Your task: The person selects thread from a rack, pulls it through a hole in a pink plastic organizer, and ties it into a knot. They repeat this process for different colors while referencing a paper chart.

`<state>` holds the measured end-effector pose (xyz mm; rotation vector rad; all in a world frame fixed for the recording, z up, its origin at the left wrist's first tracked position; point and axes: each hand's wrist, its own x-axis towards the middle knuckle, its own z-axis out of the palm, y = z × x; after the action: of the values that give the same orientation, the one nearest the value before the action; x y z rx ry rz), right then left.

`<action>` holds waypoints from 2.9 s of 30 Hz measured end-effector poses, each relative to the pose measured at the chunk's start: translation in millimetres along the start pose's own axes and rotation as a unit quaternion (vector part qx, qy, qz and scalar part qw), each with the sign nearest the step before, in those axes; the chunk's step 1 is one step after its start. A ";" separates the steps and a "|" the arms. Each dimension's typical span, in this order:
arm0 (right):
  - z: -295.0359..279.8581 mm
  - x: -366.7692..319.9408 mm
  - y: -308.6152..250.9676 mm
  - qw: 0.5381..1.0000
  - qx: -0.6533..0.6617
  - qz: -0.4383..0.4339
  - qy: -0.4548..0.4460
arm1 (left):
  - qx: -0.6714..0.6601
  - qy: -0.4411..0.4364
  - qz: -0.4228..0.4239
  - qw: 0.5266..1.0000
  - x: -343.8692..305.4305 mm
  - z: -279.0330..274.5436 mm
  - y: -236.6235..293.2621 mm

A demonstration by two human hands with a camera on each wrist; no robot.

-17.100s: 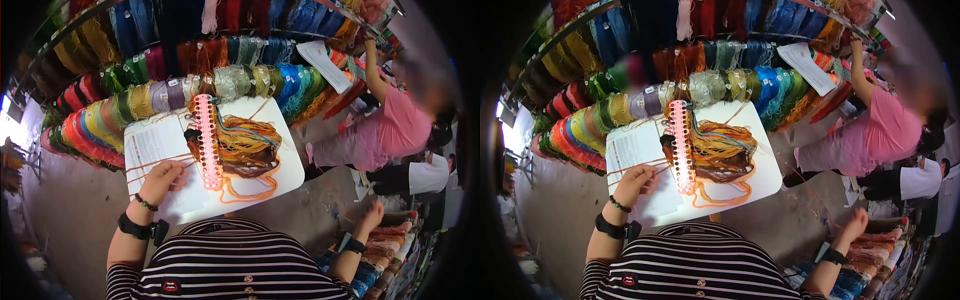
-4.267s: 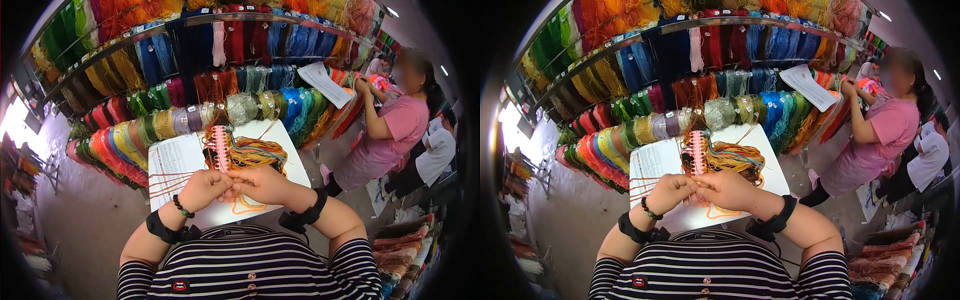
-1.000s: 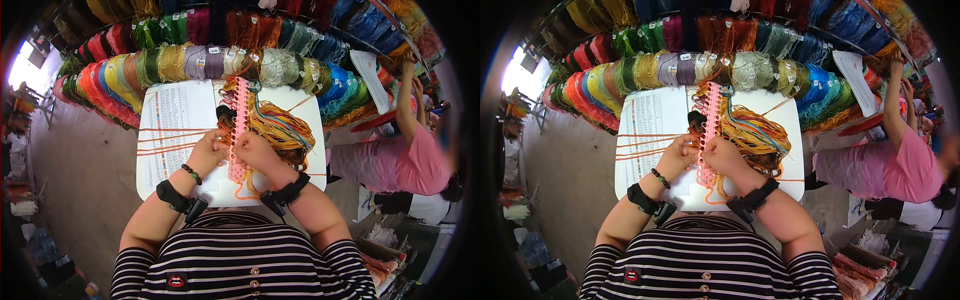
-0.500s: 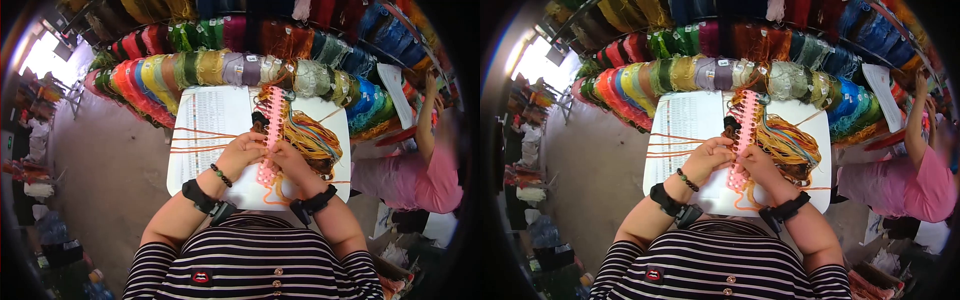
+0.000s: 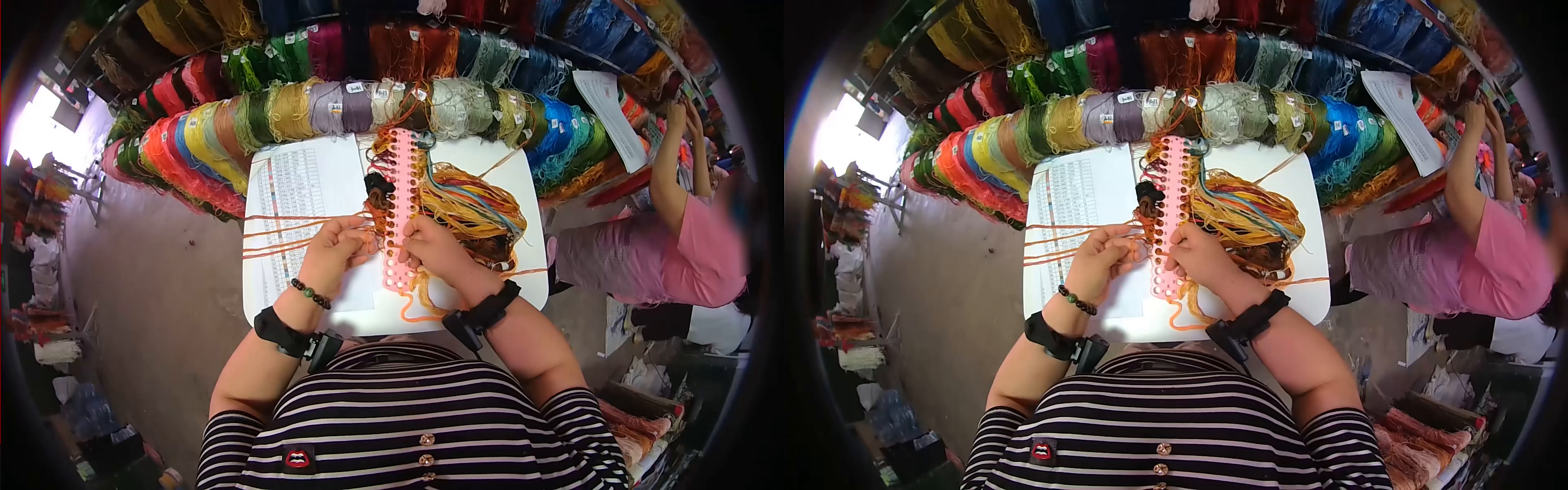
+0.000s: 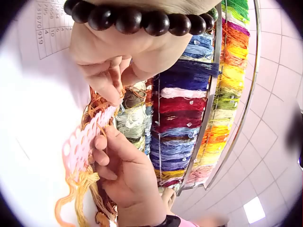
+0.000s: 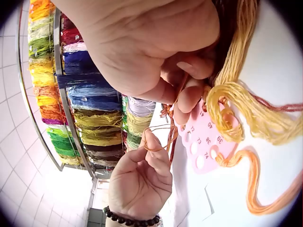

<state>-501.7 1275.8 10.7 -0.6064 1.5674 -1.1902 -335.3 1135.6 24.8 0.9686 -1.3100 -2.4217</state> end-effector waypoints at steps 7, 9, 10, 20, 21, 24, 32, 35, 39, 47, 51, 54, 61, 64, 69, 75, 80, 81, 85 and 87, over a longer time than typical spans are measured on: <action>2.9 -1.1 -1.9 1.000 -0.008 0.002 0.010 | -0.120 -0.080 -0.030 0.989 -7.0 1.4 12.4; 2.4 -3.3 -3.9 1.000 0.004 0.006 0.008 | -0.143 -0.093 -0.032 0.985 -8.4 10.7 19.3; 1.8 -4.2 -4.6 1.000 0.013 0.009 0.004 | -0.154 -0.099 -0.033 0.982 -8.0 14.8 21.0; -7.1 -6.7 -15.0 0.973 0.211 0.086 -0.018 | 0.205 -0.167 0.109 0.958 19.3 14.0 -15.4; -3.8 -6.6 -16.4 0.982 0.169 0.078 -0.028 | 0.296 -0.091 0.129 0.942 14.7 14.0 -7.3; 0.8 -3.6 -13.2 0.997 0.037 0.053 -0.040 | 0.437 0.114 0.167 0.876 7.2 9.7 13.7; 3.7 -2.4 -18.7 0.997 -0.036 0.060 -0.038 | 0.005 0.075 0.167 0.983 -50.6 -73.8 69.5; 4.8 -1.9 -21.3 0.996 -0.046 0.074 -0.027 | -0.048 0.115 0.283 0.951 -80.5 -125.8 102.6; 7.0 -1.6 -22.7 0.995 -0.045 0.085 -0.020 | -0.125 0.192 0.320 0.919 -112.2 -225.5 115.2; 13.4 -6.8 -17.1 0.998 -0.053 0.016 -0.020 | 0.261 0.357 -0.036 0.896 -133.1 -211.9 51.2; 6.7 -18.1 -34.3 0.997 -0.031 0.009 -0.074 | 0.172 0.222 0.004 0.960 -129.0 -164.9 64.7; -9.0 -29.5 -79.1 0.993 -0.042 0.047 -0.097 | 0.109 0.093 -0.008 0.990 -109.9 -135.2 60.5; -68.3 0.1 -136.6 0.991 -0.031 -0.092 0.096 | 0.088 0.022 -0.048 0.995 -63.5 -96.0 28.0; -78.7 8.7 -154.6 0.984 -0.043 -0.111 0.133 | 0.069 0.034 -0.044 0.996 -59.1 -94.2 21.0; -80.8 15.0 -146.8 0.986 -0.032 -0.105 0.128 | 0.034 0.055 -0.035 0.997 -58.6 -95.6 14.4; -80.2 16.9 -124.4 0.991 -0.004 -0.076 0.106 | 0.047 0.087 -0.037 0.994 -54.6 -90.0 15.0; -83.0 16.2 -110.9 0.993 0.007 -0.075 0.087 | 0.071 0.109 -0.045 0.990 -55.4 -86.3 17.5; -84.0 15.8 -108.4 0.993 0.010 -0.072 0.090 | 0.071 0.110 -0.045 0.990 -55.1 -86.6 16.9; -84.0 16.9 -101.2 0.994 0.007 -0.063 0.093 | 0.051 0.096 -0.030 0.994 -53.4 -91.9 9.6; -80.8 19.3 -99.8 0.995 0.001 -0.065 0.082 | 0.041 0.084 -0.030 0.995 -54.2 -94.5 9.3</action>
<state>-600.9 1252.7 91.2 -0.6293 1.6855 -1.3676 -234.5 1093.5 20.1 1.2206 -1.3463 -2.2870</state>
